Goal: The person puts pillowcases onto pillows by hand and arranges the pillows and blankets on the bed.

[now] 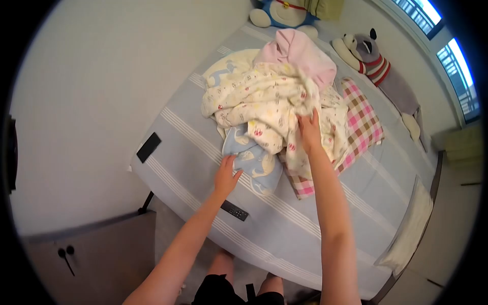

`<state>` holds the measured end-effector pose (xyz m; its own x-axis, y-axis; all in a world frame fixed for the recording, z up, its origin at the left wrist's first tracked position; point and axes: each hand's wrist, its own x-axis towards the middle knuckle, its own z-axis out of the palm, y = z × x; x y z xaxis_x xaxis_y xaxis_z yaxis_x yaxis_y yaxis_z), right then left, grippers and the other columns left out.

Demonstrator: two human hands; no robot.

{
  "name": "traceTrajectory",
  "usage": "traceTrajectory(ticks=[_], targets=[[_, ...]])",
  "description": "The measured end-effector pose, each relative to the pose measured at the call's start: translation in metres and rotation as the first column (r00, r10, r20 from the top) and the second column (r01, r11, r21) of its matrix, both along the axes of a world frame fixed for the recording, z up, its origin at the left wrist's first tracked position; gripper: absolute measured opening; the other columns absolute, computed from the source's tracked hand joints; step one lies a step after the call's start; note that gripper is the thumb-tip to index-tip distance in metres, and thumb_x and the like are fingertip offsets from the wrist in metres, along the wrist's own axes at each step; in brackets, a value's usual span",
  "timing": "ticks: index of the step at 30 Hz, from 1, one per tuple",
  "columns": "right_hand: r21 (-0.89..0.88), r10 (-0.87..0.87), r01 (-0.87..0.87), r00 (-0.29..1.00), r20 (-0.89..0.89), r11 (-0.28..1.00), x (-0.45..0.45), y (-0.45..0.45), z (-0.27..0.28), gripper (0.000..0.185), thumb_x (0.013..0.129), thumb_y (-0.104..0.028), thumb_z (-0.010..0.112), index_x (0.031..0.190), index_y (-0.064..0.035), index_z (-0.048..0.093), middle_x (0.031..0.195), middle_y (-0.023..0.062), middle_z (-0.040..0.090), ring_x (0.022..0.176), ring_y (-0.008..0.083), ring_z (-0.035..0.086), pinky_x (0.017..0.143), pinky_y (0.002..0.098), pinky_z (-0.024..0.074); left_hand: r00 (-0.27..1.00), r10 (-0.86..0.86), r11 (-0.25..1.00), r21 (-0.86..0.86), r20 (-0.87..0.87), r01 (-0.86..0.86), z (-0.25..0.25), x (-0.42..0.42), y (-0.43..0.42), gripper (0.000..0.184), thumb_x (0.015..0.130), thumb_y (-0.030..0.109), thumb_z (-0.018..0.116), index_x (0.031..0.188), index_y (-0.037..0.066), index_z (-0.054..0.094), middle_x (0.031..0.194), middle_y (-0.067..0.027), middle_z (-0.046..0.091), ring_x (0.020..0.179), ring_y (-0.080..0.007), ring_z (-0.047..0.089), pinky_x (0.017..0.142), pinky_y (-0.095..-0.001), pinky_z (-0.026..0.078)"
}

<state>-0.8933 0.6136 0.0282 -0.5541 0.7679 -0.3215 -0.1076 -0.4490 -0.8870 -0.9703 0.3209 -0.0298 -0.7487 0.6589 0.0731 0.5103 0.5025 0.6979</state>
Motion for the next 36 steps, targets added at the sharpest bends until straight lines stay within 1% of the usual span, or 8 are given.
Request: traceTrajectory(ticks=[10,16,20,25,27,30,32,36], targets=[[0.152,0.134,-0.15,0.984,0.116,0.977,-0.039,-0.024,-0.003,0.082,0.084,0.001,0.049,0.144,-0.0085,-0.006,0.143,0.0134,0.031,0.128,0.0221,0.036,0.104,0.0298,0.0274,0.777,-0.495,0.863,-0.12,-0.39,0.49,-0.029,-0.026,0.023,0.029,0.072,0.011,0.061,0.101,0.017,0.063,0.094,-0.0063,0.052,0.083,-0.0237,0.055,0.064,-0.0346,0.049],[0.143,0.158,-0.19,0.965,0.211,0.971,-0.032,-0.018,-0.004,0.082,0.087,-0.002,0.05,0.144,-0.0097,-0.009,0.142,0.013,0.032,0.128,0.0204,0.036,0.104,0.0282,0.0285,0.822,-0.537,0.825,-0.324,-0.191,0.463,-0.051,-0.049,0.04,0.016,0.072,0.013,0.063,0.087,0.015,0.068,0.089,-0.0057,0.053,0.083,-0.0223,0.054,0.064,-0.0346,0.049],[0.01,0.109,-0.112,0.982,0.155,0.994,-0.033,-0.016,-0.003,0.082,0.087,-0.002,0.052,0.145,-0.0118,-0.006,0.137,0.0111,0.04,0.121,0.0187,0.043,0.101,0.0277,0.0319,0.961,-0.261,0.941,0.198,-0.085,0.274,-0.029,-0.063,-0.033,0.009,0.071,0.014,0.07,0.079,0.01,0.068,0.092,-0.008,0.057,0.086,-0.0258,0.055,0.071,-0.0372,0.047],[-0.078,0.045,-0.034,0.989,0.142,0.996,-0.031,-0.018,0.003,0.078,0.086,-0.001,0.053,0.145,-0.0148,0.005,0.132,0.0073,0.047,0.113,0.0156,0.049,0.095,0.027,0.0371,0.977,0.212,0.941,-0.277,0.038,-0.194,-0.056,-0.074,-0.255,0.019,0.072,0.011,0.069,0.088,0.003,0.064,0.091,-0.0153,0.057,0.085,-0.0311,0.054,0.074,-0.0398,0.046],[-0.057,0.061,-0.053,0.986,0.153,0.997,-0.032,-0.015,-0.002,0.077,0.086,-0.002,0.053,0.145,-0.0144,0.006,0.128,0.0058,0.05,0.11,0.0142,0.05,0.094,0.0267,0.0379,0.93,0.368,0.619,-0.74,-0.021,-0.262,-0.057,-0.069,-0.323,0.016,0.075,0.012,0.066,0.089,0.005,0.064,0.094,-0.0107,0.056,0.095,-0.0295,0.054,0.085,-0.0407,0.043],[-0.06,0.054,-0.043,0.981,0.189,0.997,-0.034,-0.016,0.004,0.075,0.086,-0.002,0.053,0.144,-0.0142,0.008,0.123,0.0037,0.053,0.104,0.0121,0.051,0.091,0.0262,0.0391,0.991,0.079,0.888,-0.443,-0.109,-0.12,-0.017,-0.042,-0.29,0.014,0.077,0.011,0.065,0.089,0.004,0.064,0.09,-0.0106,0.058,0.089,-0.0294,0.057,0.08,-0.0391,0.047],[-0.06,0.058,-0.047,0.98,0.19,0.997,-0.032,-0.016,0.002,0.074,0.086,-0.003,0.053,0.144,-0.0143,0.009,0.121,0.0027,0.054,0.102,0.0113,0.051,0.09,0.0258,0.0395,0.986,0.03,0.988,-0.152,0.165,-0.005,-0.035,-0.026,-0.218,0.011,0.077,0.009,0.065,0.087,0.003,0.064,0.088,-0.0111,0.059,0.08,-0.028,0.059,0.071,-0.0364,0.05],[-0.059,0.099,-0.09,0.98,0.17,0.994,-0.022,-0.012,-0.005,0.074,0.086,-0.003,0.053,0.144,-0.0147,0.009,0.119,0.0023,0.055,0.1,0.0109,0.052,0.086,0.0247,0.0402,0.952,-0.286,0.958,0.059,0.107,0.281,-0.018,-0.009,-0.038,0.012,0.08,0.012,0.063,0.091,0.008,0.064,0.082,-0.0073,0.056,0.073,-0.0258,0.058,0.062,-0.0348,0.048]])
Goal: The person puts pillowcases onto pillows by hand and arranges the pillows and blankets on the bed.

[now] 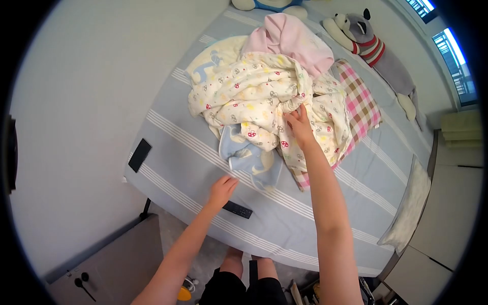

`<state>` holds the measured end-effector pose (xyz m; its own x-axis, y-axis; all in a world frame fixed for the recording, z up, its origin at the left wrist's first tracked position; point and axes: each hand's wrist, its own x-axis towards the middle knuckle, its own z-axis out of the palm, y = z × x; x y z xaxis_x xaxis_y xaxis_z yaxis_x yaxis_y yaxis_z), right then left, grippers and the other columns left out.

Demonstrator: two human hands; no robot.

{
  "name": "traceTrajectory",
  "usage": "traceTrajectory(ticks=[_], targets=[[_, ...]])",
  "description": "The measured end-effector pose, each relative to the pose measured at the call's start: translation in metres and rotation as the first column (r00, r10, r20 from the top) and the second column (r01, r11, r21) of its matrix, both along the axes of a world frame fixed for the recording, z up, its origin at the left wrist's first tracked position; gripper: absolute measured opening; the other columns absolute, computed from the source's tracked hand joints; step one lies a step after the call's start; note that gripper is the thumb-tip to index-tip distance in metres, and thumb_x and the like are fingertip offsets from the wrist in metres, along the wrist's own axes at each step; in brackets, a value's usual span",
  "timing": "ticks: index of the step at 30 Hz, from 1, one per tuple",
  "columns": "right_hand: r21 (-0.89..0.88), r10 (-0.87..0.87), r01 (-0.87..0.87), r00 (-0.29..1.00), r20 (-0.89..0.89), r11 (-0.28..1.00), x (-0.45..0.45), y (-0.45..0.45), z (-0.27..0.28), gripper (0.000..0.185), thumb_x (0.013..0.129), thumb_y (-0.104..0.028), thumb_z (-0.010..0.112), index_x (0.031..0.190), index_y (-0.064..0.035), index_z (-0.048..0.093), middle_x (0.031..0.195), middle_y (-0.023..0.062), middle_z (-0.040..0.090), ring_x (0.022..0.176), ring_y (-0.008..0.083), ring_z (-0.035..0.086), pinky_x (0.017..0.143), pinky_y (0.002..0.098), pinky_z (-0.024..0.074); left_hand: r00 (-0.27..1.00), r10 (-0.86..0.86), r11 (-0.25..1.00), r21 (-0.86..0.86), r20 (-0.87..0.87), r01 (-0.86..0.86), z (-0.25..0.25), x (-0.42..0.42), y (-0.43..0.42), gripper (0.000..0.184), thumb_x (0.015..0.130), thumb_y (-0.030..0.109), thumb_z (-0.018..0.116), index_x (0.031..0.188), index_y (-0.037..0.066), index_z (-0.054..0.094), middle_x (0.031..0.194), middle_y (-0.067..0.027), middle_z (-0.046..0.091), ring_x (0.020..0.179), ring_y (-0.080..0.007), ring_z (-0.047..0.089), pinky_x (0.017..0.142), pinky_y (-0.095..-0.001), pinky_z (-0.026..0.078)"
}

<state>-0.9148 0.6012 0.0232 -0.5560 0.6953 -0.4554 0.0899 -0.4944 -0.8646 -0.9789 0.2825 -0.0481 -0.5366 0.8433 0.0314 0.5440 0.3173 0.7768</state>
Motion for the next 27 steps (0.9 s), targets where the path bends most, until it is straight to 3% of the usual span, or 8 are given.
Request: traceTrajectory(ticks=[5,8,16,20,22,24,26,27], targets=[[-0.01,0.046,-0.046,0.998,0.052,0.999,0.011,0.008,-0.003,0.076,0.086,-0.004,0.053,0.145,-0.0138,0.006,0.115,0.0032,0.056,0.099,0.0118,0.053,0.087,0.0248,0.0408,0.862,-0.113,0.993,-0.091,-0.494,0.078,-0.038,-0.007,0.089,0.007,0.07,0.012,0.068,0.075,0.012,0.064,0.076,-0.0057,0.051,0.07,-0.0222,0.058,0.058,-0.0329,0.049],[-0.027,0.018,-0.018,0.999,0.028,0.999,0.011,0.008,-0.01,0.077,0.087,-0.007,0.054,0.145,-0.0135,0.005,0.113,0.004,0.056,0.1,0.0129,0.053,0.091,0.0272,0.0403,0.816,-0.205,0.972,-0.207,-0.54,0.108,-0.059,-0.014,0.09,0.011,0.066,0.014,0.07,0.069,0.01,0.06,0.073,-0.0062,0.051,0.07,-0.0228,0.059,0.057,-0.033,0.049],[-0.056,0.019,-0.02,1.0,-0.015,0.998,0.018,0.015,-0.021,0.074,0.087,-0.006,0.053,0.145,-0.0126,0.008,0.116,0.0067,0.056,0.101,0.0163,0.055,0.092,0.0299,0.0416,0.95,0.124,0.979,0.194,-0.285,-0.07,0.006,0.004,-0.01,0.009,0.068,0.008,0.073,0.07,0.008,0.064,0.068,-0.005,0.056,0.061,-0.0252,0.053,0.052,-0.0341,0.044],[-0.102,-0.06,0.058,0.998,-0.013,0.993,0.014,0.013,-0.017,0.074,0.086,-0.009,0.055,0.144,-0.0108,0.009,0.113,0.0087,0.057,0.098,0.0163,0.057,0.09,0.0295,0.0428,0.899,0.408,0.88,-0.195,-0.158,-0.434,-0.021,0.02,-0.156,0.007,0.07,0.014,0.07,0.07,0.009,0.066,0.069,-0.005,0.056,0.063,-0.0239,0.057,0.054,-0.0331,0.046],[-0.01,-0.075,0.077,0.988,0.136,0.997,0.011,0.013,-0.014,0.073,0.085,-0.015,0.059,0.143,-0.0074,0.014,0.112,0.0098,0.058,0.099,0.0167,0.056,0.089,0.03,0.0426,0.867,0.436,0.624,-0.613,-0.241,-0.484,-0.038,0.029,-0.242,0.016,0.071,0.014,0.068,0.086,0.009,0.068,0.082,-0.0069,0.062,0.078,-0.0245,0.06,0.071,-0.037,0.048],[0.216,-0.084,0.02,0.952,0.294,0.976,0.011,0.023,-0.02,0.077,0.08,-0.028,0.065,0.138,-0.0003,0.024,0.111,0.0148,0.057,0.093,0.0253,0.059,0.085,0.0375,0.0449,0.85,0.33,0.46,-0.716,-0.41,-0.524,-0.067,0.045,-0.31,0.037,0.073,0.016,0.067,0.108,0.01,0.059,0.099,-0.0132,0.059,0.098,-0.0298,0.054,0.088,-0.0419,0.04],[0.887,-0.394,-0.219,0.834,0.386,0.406,0.004,0.025,-0.004,0.079,0.078,-0.033,0.065,0.137,0.0011,0.026,0.111,0.0185,0.057,0.09,0.032,0.06,0.082,0.042,0.0455,0.868,0.224,0.306,-0.813,-0.444,-0.495,-0.042,0.055,-0.317,0.052,0.074,0.017,0.067,0.123,0.01,0.05,0.112,-0.0183,0.055,0.111,-0.0342,0.047,0.097,-0.0451,0.034],[0.926,-0.552,-0.377,0.779,0.299,-0.031,0.0,0.023,0.006,0.08,0.077,-0.035,0.065,0.137,0.0018,0.026,0.112,0.0204,0.057,0.089,0.0354,0.06,0.081,0.0443,0.0458,0.887,0.178,0.229,-0.859,-0.426,-0.458,-0.023,0.063,-0.311,0.058,0.075,0.017,0.067,0.128,0.009,0.046,0.117,-0.0205,0.052,0.116,-0.0363,0.044,0.1,-0.0463,0.031]])
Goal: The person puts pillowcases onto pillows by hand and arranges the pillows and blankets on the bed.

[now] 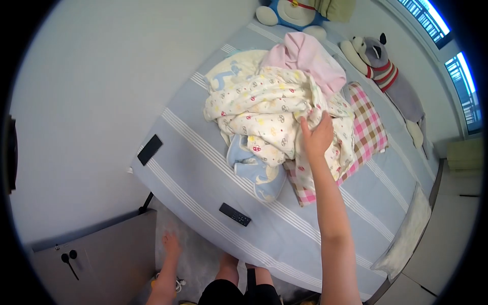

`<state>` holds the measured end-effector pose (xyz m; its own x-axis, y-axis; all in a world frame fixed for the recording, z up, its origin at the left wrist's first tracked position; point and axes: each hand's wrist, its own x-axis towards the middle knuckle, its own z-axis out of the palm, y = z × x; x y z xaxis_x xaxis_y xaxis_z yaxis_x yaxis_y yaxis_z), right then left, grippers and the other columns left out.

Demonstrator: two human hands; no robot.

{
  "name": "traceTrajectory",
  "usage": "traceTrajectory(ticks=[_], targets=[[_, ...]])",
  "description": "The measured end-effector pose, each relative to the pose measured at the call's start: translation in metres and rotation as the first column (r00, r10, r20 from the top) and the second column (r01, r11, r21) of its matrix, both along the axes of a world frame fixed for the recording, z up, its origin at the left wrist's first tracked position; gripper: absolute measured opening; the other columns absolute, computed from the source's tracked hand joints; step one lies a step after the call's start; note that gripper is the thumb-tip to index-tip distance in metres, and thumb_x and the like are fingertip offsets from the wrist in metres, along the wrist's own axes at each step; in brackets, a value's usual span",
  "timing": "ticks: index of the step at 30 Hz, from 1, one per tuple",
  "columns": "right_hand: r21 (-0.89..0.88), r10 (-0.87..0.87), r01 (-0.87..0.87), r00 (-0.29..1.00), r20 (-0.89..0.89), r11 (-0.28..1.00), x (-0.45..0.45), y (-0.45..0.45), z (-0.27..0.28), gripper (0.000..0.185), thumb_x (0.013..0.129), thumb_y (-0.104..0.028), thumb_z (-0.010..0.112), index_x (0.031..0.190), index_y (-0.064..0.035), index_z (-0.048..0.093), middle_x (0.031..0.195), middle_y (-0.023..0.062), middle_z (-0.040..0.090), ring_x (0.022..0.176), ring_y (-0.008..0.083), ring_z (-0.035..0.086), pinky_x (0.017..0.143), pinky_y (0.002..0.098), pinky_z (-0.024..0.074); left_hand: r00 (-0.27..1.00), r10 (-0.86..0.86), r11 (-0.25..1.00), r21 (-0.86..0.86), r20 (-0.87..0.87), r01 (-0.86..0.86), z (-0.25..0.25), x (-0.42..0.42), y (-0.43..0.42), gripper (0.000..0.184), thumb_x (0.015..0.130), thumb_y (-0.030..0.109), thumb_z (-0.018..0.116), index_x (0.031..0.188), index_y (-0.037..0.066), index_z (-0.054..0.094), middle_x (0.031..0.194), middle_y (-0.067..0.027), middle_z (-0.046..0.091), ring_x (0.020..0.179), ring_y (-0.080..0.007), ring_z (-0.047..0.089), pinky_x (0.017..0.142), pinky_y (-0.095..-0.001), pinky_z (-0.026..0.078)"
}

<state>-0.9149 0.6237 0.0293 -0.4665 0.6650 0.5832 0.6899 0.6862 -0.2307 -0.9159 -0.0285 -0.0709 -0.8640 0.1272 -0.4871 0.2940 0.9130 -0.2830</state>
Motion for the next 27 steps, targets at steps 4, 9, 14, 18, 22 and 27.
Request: traceTrajectory(ticks=[4,9,14,18,22,27], targets=[[-0.739,-0.09,0.162,0.987,0.136,0.654,-0.033,-0.003,0.005,0.089,0.068,-0.037,0.068,0.137,0.0009,0.026,0.104,0.0236,0.061,0.095,0.0398,0.059,0.083,0.0416,0.0458,0.991,0.08,0.843,0.523,0.107,-0.125,0.019,-0.015,0.063,0.062,0.077,0.02,0.066,0.131,0.003,0.04,0.127,-0.0224,0.044,0.119,-0.0371,0.041,0.1,-0.047,0.032],[-0.857,0.341,-0.06,0.93,0.139,0.513,-0.039,-0.123,-0.027,0.052,0.061,-0.034,0.073,0.097,0.0005,0.059,0.083,0.0203,0.063,0.081,0.0358,0.061,0.075,0.0412,0.0487,0.829,0.143,0.024,0.836,0.54,-0.549,0.069,-0.046,0.219,0.057,0.08,0.018,0.066,0.128,0.001,0.041,0.123,-0.0161,0.048,0.111,-0.0256,0.049,0.089,-0.0353,0.044],[-0.856,0.741,-0.498,0.626,-0.243,0.14,0.009,-0.24,0.017,0.049,0.068,-0.027,0.073,0.111,-0.0096,0.058,0.103,0.0147,0.061,0.085,0.0299,0.062,0.073,0.0391,0.0487,0.276,0.078,-0.372,0.284,0.958,-0.883,0.09,-0.084,0.274,0.051,0.081,0.007,0.063,0.127,-0.001,0.042,0.118,-0.0116,0.054,0.104,-0.0206,0.055,0.087,-0.0309,0.046],[-0.793,0.354,-0.605,0.758,-0.548,0.066,0.04,-0.19,-0.039,0.036,0.087,-0.022,0.061,0.118,-0.0066,0.054,0.107,0.0064,0.057,0.079,0.017,0.057,0.07,0.0277,0.0466,0.873,0.256,-0.2,0.906,0.416,-0.373,0.073,-0.115,0.287,0.046,0.082,0.004,0.061,0.124,-0.005,0.043,0.118,-0.0127,0.056,0.104,-0.0217,0.057,0.09,-0.0317,0.043],[-0.727,-0.04,-0.184,0.959,-0.279,0.661,0.032,-0.073,-0.024,0.049,0.081,-0.022,0.065,0.121,0.0003,0.049,0.097,0.0126,0.057,0.084,0.0189,0.055,0.069,0.0295,0.0455,0.955,0.295,-0.143,0.988,-0.01,0.054,0.116,-0.203,0.294,0.047,0.081,0.009,0.065,0.122,-0.006,0.046,0.113,-0.0152,0.058,0.102,-0.024,0.057,0.089,-0.0334,0.043],[-0.485,-0.1,-0.099,0.925,-0.368,0.869,-0.033,0.032,-0.049,0.074,0.073,-0.03,0.072,0.127,0.009,0.039,0.121,0.0253,0.05,0.115,0.0333,0.049,0.096,0.0367,0.0384,0.879,0.359,0.239,0.941,-0.315,0.24,0.153,-0.26,0.297,0.059,0.081,0.018,0.065,0.128,-0.005,0.038,0.124,-0.0221,0.046,0.115,-0.0313,0.045,0.096,-0.0384,0.036]])
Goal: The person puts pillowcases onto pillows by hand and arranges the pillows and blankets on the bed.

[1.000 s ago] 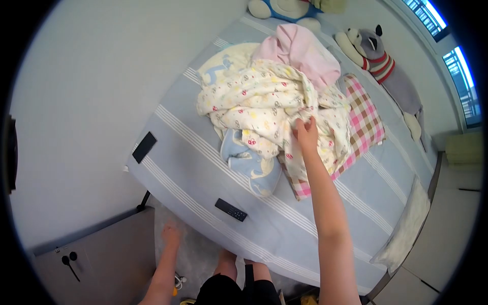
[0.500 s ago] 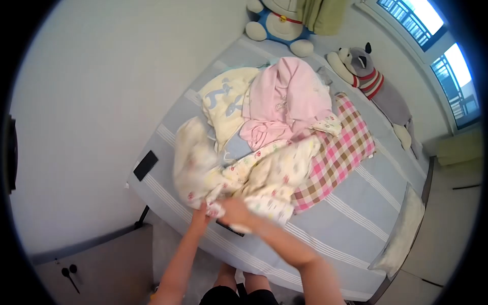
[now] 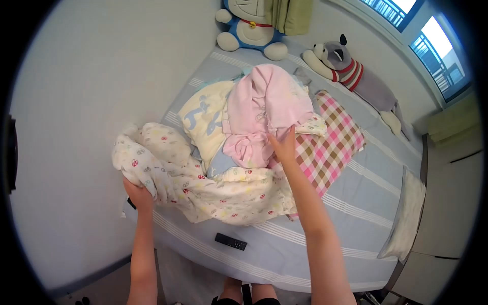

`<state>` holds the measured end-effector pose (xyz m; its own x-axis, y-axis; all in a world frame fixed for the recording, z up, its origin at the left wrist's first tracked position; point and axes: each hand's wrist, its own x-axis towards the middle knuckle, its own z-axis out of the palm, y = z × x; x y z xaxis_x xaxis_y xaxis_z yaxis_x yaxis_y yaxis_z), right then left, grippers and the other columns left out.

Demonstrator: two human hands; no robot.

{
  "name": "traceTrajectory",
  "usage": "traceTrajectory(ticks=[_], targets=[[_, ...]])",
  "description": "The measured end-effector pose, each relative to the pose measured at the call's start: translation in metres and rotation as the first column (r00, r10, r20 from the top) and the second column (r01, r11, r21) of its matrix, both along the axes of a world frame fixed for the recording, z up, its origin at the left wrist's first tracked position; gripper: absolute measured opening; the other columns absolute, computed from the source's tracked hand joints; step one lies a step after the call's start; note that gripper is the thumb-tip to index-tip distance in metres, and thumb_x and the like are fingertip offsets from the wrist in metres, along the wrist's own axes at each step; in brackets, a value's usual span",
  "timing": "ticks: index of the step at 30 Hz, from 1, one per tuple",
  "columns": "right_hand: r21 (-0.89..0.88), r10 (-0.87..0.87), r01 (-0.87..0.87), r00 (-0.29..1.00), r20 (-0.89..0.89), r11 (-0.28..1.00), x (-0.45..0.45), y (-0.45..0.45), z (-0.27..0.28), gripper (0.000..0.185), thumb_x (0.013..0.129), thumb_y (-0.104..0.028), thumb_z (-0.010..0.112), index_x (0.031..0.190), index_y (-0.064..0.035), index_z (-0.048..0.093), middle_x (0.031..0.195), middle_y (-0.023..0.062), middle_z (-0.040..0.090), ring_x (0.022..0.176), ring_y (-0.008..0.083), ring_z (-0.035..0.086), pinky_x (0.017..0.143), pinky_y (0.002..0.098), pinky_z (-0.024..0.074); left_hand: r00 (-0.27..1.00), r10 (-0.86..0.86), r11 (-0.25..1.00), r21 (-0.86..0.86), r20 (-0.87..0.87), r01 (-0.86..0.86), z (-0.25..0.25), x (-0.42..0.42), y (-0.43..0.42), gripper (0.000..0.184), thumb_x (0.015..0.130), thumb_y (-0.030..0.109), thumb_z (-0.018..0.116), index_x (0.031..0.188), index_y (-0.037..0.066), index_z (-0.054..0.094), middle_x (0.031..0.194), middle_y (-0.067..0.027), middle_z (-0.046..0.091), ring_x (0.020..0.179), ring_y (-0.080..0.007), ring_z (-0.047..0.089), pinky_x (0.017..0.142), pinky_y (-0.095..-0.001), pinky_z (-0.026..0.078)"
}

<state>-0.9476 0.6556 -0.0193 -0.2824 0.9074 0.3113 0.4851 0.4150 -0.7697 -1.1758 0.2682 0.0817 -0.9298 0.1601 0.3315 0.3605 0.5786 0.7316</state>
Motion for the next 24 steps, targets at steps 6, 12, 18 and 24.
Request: traceTrajectory(ticks=[6,12,18,24], targets=[[-0.798,-0.069,-0.295,0.92,-0.385,0.525,-0.084,-0.042,0.043,0.057,0.081,-0.027,0.065,0.122,0.0087,0.046,0.116,0.0256,0.054,0.113,0.0322,0.049,0.097,0.0369,0.0362,0.957,-0.287,0.95,-0.133,-0.033,0.281,-0.032,0.049,-0.019,0.063,0.081,0.016,0.061,0.133,-0.002,0.03,0.134,-0.0215,0.036,0.124,-0.0354,0.036,0.102,-0.0427,0.028],[-0.419,0.522,-0.683,0.729,-0.443,0.598,-0.091,-0.305,0.006,0.034,0.084,-0.019,0.06,0.111,0.0011,0.053,0.099,0.0147,0.059,0.097,0.0237,0.056,0.083,0.0348,0.0443,0.823,-0.566,0.808,-0.229,-0.049,0.543,0.005,0.074,0.041,0.07,0.069,0.036,0.073,0.126,0.008,0.046,0.134,-0.0234,0.034,0.123,-0.0424,0.034,0.096,-0.0531,0.031],[-0.589,0.594,-0.671,0.718,-0.363,0.451,-0.026,-0.246,-0.006,0.038,0.08,-0.01,0.062,0.115,0.0011,0.049,0.103,0.0136,0.057,0.094,0.0209,0.055,0.081,0.0322,0.0435,0.723,-0.418,0.532,-0.497,0.55,0.685,-0.107,0.043,0.0,0.082,0.064,0.046,0.073,0.134,0.018,0.041,0.14,-0.0229,0.028,0.126,-0.0438,0.028,0.097,-0.0579,0.028],[-0.078,0.031,-0.025,0.996,0.082,0.997,-0.03,-0.04,-0.024,0.082,0.074,-0.03,0.07,0.132,0.0112,0.029,0.133,0.0284,0.036,0.124,0.0398,0.036,0.105,0.0417,0.0269,0.686,-0.432,0.557,-0.425,0.586,0.713,-0.157,0.054,-0.029,0.081,0.064,0.039,0.074,0.135,0.022,0.04,0.14,-0.0234,0.026,0.126,-0.0442,0.028,0.1,-0.0548,0.027]])
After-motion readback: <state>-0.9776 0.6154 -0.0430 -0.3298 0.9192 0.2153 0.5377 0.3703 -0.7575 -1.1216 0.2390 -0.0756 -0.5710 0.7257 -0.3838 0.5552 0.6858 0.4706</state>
